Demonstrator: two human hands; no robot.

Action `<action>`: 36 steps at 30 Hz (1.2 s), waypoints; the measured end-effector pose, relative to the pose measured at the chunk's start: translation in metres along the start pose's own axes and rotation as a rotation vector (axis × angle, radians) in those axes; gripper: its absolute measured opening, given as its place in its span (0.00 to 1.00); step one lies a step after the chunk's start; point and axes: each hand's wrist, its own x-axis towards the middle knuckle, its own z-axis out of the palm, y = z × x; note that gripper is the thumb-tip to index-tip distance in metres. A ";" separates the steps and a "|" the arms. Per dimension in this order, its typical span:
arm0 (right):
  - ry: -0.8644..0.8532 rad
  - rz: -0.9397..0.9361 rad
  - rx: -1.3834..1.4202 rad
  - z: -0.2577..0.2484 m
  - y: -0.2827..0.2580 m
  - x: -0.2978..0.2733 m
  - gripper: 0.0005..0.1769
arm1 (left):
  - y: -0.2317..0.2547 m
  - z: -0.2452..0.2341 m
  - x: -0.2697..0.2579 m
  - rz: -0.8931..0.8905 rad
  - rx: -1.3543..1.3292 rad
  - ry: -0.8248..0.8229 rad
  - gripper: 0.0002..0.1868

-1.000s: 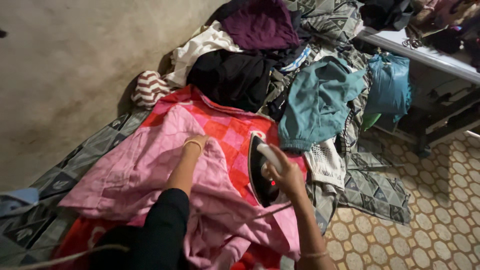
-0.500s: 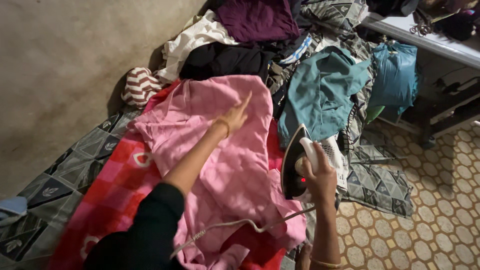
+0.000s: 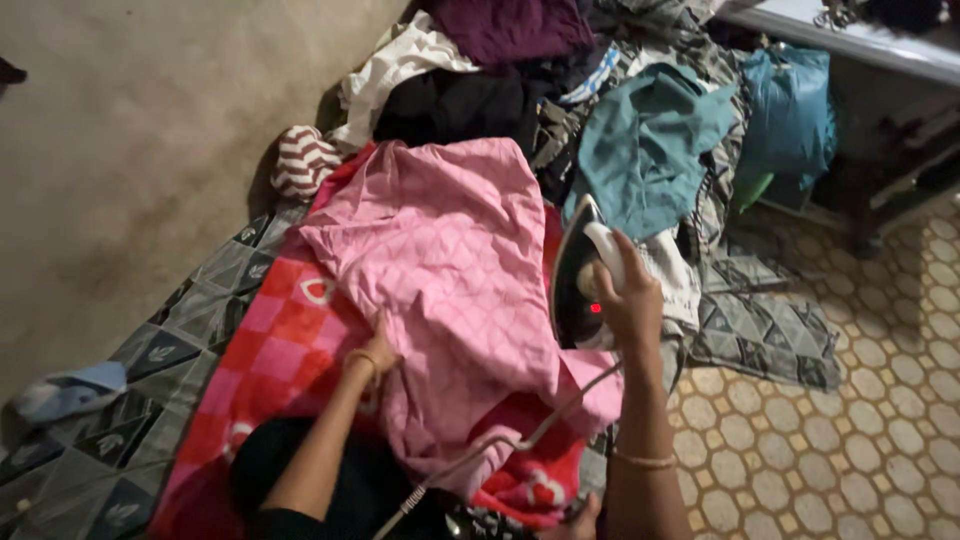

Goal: The person irons a pink shirt laid out on a red patterned mat on the floor. They use a handheld iron to smooth the fabric, repeatedly adjusting the shirt's position and sleeves to ensure all areas are pressed.

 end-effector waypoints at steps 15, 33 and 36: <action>0.078 -0.086 -0.117 -0.046 -0.032 -0.016 0.32 | 0.092 -0.024 -0.050 0.377 0.184 -0.282 0.19; -0.018 0.045 -0.207 -0.063 0.010 -0.004 0.31 | 0.189 0.053 0.116 0.298 0.193 -0.224 0.15; -0.040 0.065 -0.212 -0.065 0.013 -0.003 0.31 | 0.227 0.076 0.123 0.720 0.209 -0.195 0.22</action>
